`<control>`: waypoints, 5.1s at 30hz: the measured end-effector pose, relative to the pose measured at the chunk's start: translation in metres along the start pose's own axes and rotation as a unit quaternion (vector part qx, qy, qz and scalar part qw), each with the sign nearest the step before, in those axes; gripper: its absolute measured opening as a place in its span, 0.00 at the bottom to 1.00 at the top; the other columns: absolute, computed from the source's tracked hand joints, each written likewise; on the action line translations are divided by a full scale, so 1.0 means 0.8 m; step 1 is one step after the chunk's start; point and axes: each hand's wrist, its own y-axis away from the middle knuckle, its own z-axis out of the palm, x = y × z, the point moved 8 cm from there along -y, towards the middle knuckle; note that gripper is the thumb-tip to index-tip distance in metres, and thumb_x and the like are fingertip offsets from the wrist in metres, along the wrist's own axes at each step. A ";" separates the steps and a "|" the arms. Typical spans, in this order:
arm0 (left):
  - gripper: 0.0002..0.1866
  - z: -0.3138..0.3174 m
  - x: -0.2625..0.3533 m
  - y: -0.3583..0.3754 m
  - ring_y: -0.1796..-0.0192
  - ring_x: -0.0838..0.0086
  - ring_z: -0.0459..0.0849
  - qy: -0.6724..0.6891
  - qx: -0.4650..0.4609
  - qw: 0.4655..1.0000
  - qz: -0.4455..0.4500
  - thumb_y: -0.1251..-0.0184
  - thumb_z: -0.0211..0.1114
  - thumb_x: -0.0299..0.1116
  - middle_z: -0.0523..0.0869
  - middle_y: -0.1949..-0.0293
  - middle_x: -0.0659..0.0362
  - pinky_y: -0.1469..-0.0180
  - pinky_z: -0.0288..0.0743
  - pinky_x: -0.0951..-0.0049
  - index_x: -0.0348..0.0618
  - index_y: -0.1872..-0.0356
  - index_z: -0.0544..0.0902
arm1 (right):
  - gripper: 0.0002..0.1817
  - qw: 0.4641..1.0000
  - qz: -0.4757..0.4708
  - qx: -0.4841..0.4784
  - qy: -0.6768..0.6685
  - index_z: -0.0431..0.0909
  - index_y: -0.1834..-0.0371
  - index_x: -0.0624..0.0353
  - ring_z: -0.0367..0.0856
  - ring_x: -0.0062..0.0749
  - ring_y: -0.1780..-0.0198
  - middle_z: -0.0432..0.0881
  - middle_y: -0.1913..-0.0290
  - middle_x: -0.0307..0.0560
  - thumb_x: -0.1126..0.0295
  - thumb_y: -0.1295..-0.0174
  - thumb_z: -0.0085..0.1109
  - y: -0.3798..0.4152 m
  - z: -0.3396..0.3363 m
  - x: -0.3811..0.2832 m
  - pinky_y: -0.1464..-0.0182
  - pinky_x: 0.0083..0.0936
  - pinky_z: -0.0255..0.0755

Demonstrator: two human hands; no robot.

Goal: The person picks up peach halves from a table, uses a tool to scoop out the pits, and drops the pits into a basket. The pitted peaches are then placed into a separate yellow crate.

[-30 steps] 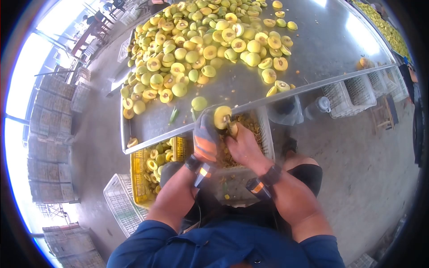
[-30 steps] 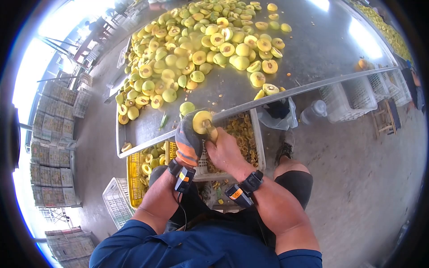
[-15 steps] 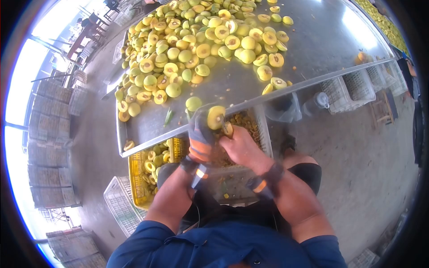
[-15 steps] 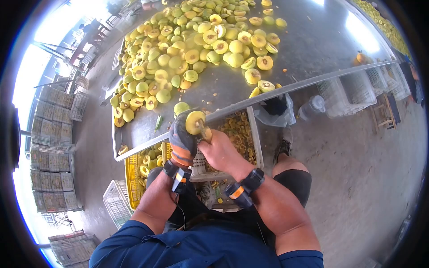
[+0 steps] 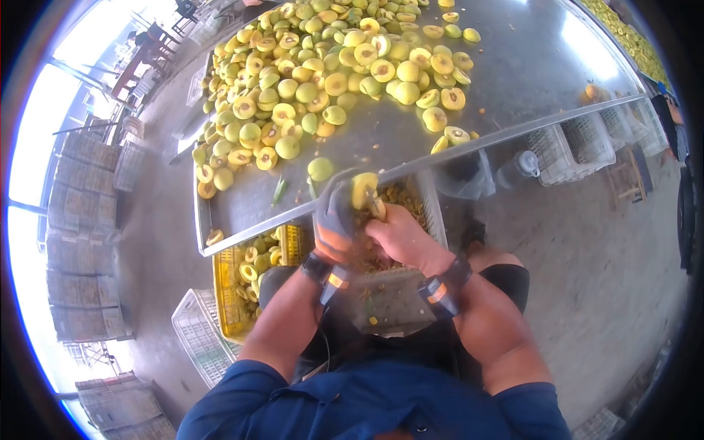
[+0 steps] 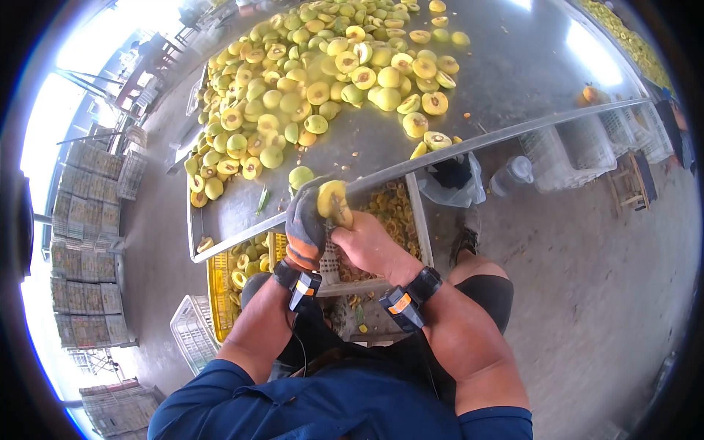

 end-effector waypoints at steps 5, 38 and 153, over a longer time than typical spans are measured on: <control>0.17 0.003 -0.023 0.000 0.50 0.53 0.91 -0.028 0.009 0.995 -0.098 0.32 0.63 0.22 0.90 0.50 0.47 0.46 0.85 0.60 0.36 0.43 0.86 | 0.13 0.925 -0.220 0.122 0.285 0.82 0.59 0.69 0.85 0.47 0.73 0.85 0.70 0.60 0.67 0.33 0.57 -0.005 -0.001 -0.001 0.66 0.42 0.77; 0.10 -0.062 -0.109 0.030 0.60 0.68 0.90 0.318 0.055 0.887 -0.330 0.26 0.69 0.33 0.92 0.61 0.56 0.57 0.82 0.65 0.40 0.51 0.89 | 0.16 0.956 0.231 -0.133 0.123 0.72 0.75 0.54 0.69 0.24 0.83 0.70 0.82 0.38 0.66 0.26 0.58 0.036 0.043 0.067 0.78 0.29 0.65; 0.24 -0.046 -0.077 0.029 0.42 0.71 0.88 0.136 0.058 0.954 -0.262 0.32 0.76 0.24 0.90 0.44 0.52 0.39 0.83 0.70 0.35 0.36 0.83 | 0.13 0.965 -0.090 0.006 0.247 0.79 0.46 0.69 0.86 0.64 0.51 0.87 0.57 0.67 0.72 0.30 0.57 -0.035 0.046 -0.042 0.45 0.46 0.78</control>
